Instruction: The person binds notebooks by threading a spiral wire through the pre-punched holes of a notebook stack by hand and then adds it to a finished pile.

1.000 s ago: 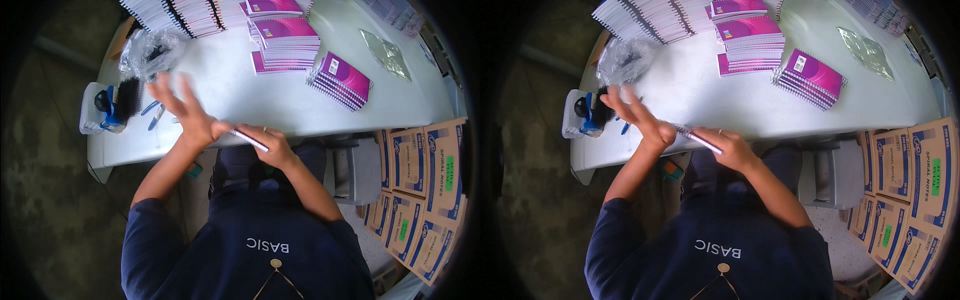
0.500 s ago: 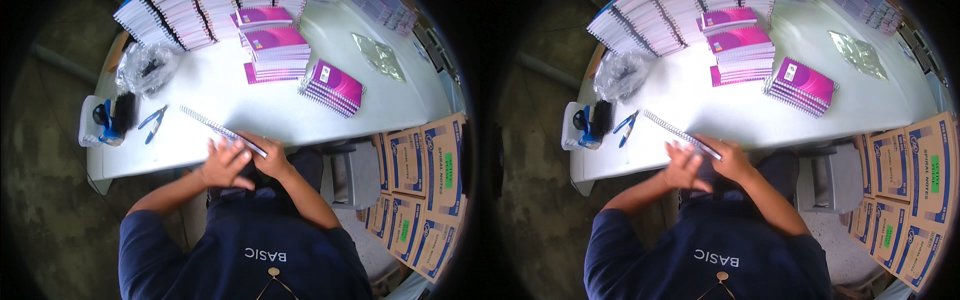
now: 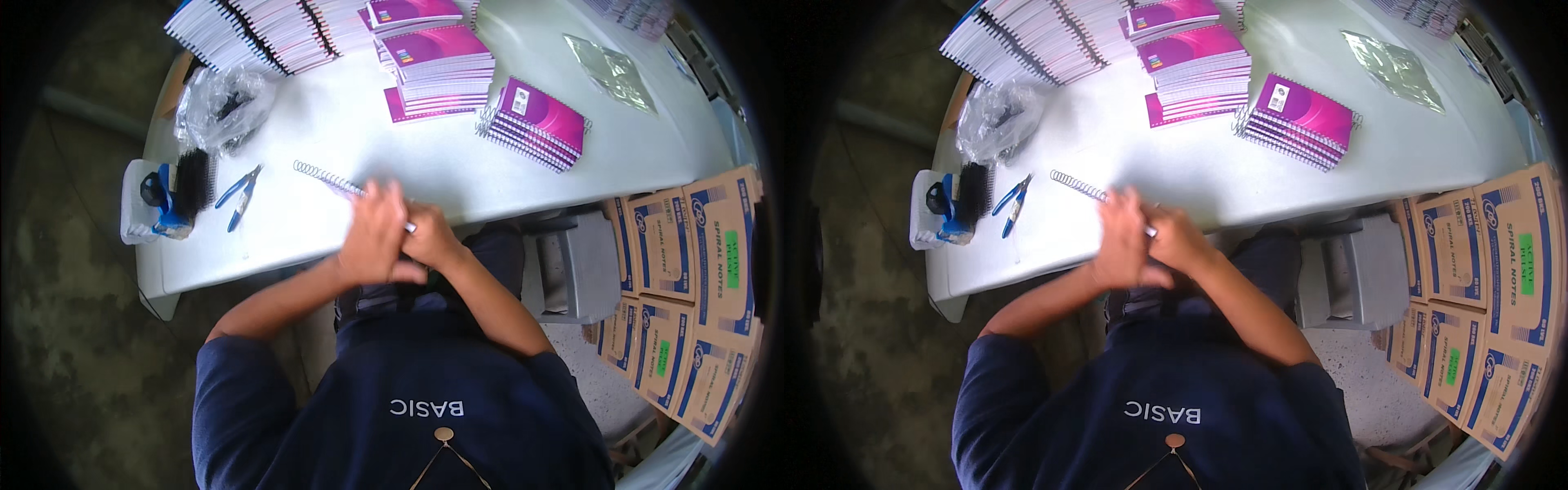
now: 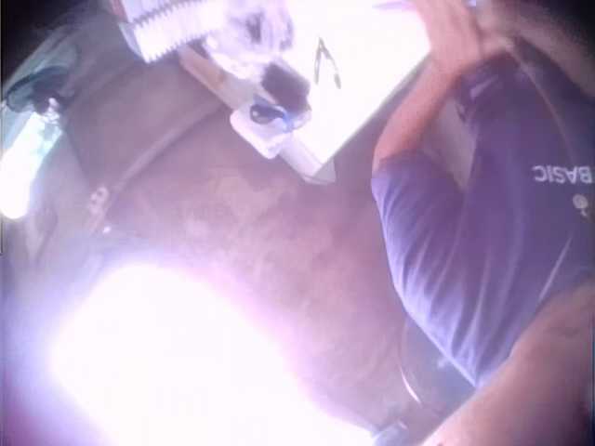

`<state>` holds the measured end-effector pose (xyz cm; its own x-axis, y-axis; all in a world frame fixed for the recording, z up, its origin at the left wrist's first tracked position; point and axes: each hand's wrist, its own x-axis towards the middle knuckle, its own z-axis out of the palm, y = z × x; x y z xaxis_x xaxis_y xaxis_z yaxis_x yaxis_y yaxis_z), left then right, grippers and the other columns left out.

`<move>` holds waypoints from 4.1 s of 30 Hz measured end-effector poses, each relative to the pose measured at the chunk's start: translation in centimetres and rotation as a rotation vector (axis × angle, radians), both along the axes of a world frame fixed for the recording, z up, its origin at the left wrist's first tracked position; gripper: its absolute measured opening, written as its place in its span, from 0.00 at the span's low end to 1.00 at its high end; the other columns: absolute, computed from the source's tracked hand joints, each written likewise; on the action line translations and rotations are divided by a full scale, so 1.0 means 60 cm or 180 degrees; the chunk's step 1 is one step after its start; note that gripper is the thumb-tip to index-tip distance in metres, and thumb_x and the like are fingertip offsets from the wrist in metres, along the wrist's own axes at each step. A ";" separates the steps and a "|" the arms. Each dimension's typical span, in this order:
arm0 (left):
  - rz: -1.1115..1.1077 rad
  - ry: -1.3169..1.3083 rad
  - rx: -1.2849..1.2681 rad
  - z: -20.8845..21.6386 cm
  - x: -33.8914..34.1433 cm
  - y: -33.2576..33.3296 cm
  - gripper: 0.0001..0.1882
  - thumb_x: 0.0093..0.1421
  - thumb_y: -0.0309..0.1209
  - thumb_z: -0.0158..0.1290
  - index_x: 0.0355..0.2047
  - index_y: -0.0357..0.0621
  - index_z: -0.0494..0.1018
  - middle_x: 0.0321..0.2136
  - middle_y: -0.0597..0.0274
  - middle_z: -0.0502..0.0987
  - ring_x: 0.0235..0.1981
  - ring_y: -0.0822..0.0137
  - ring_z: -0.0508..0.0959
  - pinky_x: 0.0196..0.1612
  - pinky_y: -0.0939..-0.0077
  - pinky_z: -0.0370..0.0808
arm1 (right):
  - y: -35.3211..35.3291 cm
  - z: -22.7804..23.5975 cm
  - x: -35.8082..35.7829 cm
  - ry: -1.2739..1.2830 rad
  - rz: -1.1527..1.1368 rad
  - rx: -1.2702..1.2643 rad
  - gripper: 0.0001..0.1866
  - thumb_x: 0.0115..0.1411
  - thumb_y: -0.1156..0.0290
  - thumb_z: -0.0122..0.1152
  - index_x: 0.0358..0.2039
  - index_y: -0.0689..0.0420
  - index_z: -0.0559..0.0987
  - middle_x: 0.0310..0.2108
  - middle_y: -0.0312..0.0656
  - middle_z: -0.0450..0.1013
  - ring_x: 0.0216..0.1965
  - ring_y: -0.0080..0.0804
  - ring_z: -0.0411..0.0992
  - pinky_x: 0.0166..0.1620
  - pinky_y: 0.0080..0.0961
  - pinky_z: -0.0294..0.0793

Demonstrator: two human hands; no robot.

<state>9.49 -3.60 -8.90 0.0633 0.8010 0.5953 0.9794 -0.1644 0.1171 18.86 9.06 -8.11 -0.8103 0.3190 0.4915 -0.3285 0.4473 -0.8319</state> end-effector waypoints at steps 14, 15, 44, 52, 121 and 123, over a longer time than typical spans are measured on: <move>-0.0075 -0.0489 -0.0684 0.147 -0.032 0.050 0.19 0.49 0.30 0.59 0.43 0.48 0.72 0.41 0.63 0.73 0.47 0.64 0.71 0.54 0.64 0.59 | 0.026 0.005 -0.012 -0.0533 0.0102 -0.0535 0.11 0.50 0.77 0.60 0.36 0.65 0.76 0.30 0.50 0.77 0.31 0.37 0.77 0.33 0.29 0.74; -0.0106 -0.0752 -0.0688 0.162 -0.032 0.054 0.16 0.45 0.27 0.61 0.37 0.48 0.73 0.36 0.66 0.74 0.40 0.64 0.73 0.48 0.68 0.62 | 0.026 0.006 -0.013 -0.0457 0.0101 -0.0696 0.10 0.50 0.77 0.60 0.35 0.65 0.77 0.29 0.49 0.77 0.30 0.35 0.77 0.33 0.28 0.74; 0.1016 -0.0686 0.1516 0.240 0.014 0.184 0.44 0.42 0.39 0.67 0.56 0.35 0.59 0.51 0.46 0.66 0.52 0.53 0.67 0.58 0.64 0.57 | 0.111 0.108 0.051 0.0894 -0.0857 -0.1420 0.12 0.60 0.74 0.57 0.44 0.64 0.74 0.41 0.39 0.74 0.42 0.23 0.71 0.47 0.24 0.70; 0.0029 -0.1730 0.1693 0.184 0.077 0.400 0.15 0.59 0.26 0.51 0.48 0.46 0.71 0.43 0.57 0.75 0.45 0.59 0.74 0.48 0.70 0.69 | 0.259 0.081 0.074 0.1332 -0.3884 -0.0888 0.31 0.68 0.49 0.32 0.53 0.67 0.65 0.52 0.53 0.64 0.54 0.42 0.61 0.59 0.32 0.54; 0.0927 -0.5253 0.2965 0.233 -0.157 -0.073 0.16 0.56 0.37 0.52 0.41 0.40 0.70 0.35 0.59 0.77 0.36 0.64 0.76 0.38 0.66 0.73 | 0.125 0.029 0.023 -0.0285 -0.0059 -0.1566 0.12 0.58 0.77 0.57 0.44 0.62 0.76 0.41 0.37 0.73 0.42 0.20 0.69 0.48 0.17 0.66; 0.0619 -0.5391 0.3367 0.214 -0.124 0.005 0.19 0.59 0.40 0.50 0.45 0.40 0.69 0.37 0.59 0.76 0.40 0.63 0.75 0.43 0.65 0.72 | 0.128 0.030 0.026 -0.0239 -0.0085 -0.1615 0.12 0.58 0.77 0.57 0.44 0.62 0.75 0.41 0.37 0.73 0.42 0.20 0.69 0.48 0.17 0.66</move>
